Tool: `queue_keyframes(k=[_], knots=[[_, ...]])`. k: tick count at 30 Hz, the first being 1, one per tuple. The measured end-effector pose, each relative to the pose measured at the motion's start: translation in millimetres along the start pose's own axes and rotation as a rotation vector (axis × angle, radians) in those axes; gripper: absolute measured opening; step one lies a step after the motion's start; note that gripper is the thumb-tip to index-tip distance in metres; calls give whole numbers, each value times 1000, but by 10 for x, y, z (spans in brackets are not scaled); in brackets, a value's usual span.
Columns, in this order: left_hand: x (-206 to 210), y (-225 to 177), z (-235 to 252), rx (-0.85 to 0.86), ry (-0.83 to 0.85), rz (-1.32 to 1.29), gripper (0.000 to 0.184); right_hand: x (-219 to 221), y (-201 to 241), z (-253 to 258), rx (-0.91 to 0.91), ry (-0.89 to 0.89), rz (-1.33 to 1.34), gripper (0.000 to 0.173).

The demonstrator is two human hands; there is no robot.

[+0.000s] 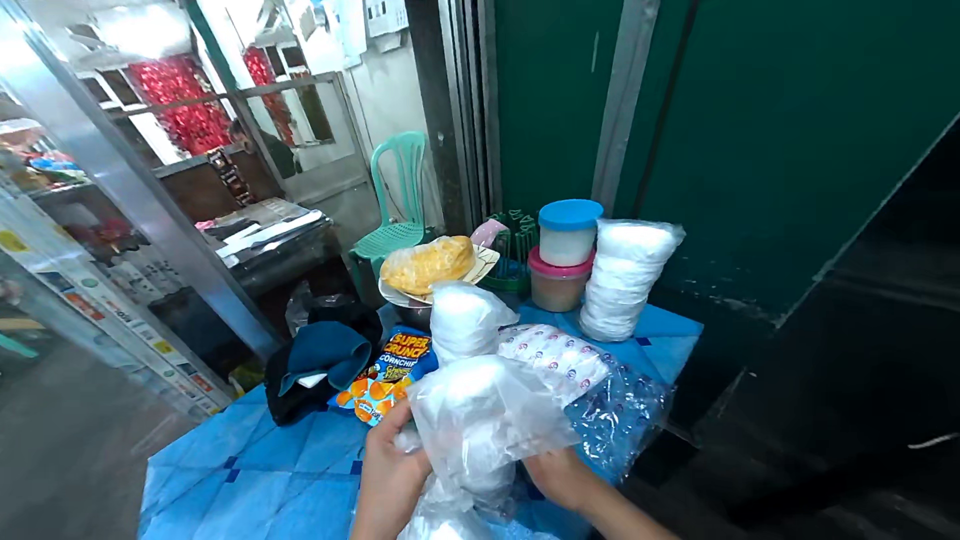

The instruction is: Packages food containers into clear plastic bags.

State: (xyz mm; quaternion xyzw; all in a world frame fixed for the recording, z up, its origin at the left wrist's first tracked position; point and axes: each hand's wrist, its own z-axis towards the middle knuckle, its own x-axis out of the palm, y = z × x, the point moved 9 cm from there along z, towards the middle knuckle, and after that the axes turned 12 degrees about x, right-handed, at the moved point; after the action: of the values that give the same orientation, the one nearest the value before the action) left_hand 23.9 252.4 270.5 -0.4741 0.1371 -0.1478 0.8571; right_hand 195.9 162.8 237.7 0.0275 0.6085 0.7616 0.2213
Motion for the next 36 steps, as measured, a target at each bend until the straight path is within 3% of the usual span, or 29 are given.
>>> queue_keyframes(k=[2,4,6,9,14,16,19,22,28,32,34,36], knots=[[-2,-109,92,15,65,35,45,-71,130,61,-39,14,9,53],[26,-297,218,68,100,14,49,-120,254,160,-67,31,62,61],[66,-448,304,161,100,-12,43,-108,440,290,-136,58,118,60],[92,-316,258,176,83,8,39,-49,390,286,-86,24,149,47],[106,133,59,10,82,-49,40,82,-25,256,28,119,238,77],[106,70,73,15,103,-54,41,49,-8,255,12,116,235,77],[25,-122,141,32,11,-74,47,-62,201,271,-34,42,234,65],[-21,-169,143,54,-67,-88,37,-101,263,293,-24,-19,257,48],[39,157,-41,-2,-60,-52,43,24,-70,163,-57,-20,231,59],[-26,86,-97,7,-100,-11,36,-26,-43,164,-44,-39,176,56],[-167,-83,-173,127,-233,33,25,-194,103,85,-96,-169,156,54],[-288,-279,-274,222,-311,47,35,-359,392,-103,-268,-310,127,46]])
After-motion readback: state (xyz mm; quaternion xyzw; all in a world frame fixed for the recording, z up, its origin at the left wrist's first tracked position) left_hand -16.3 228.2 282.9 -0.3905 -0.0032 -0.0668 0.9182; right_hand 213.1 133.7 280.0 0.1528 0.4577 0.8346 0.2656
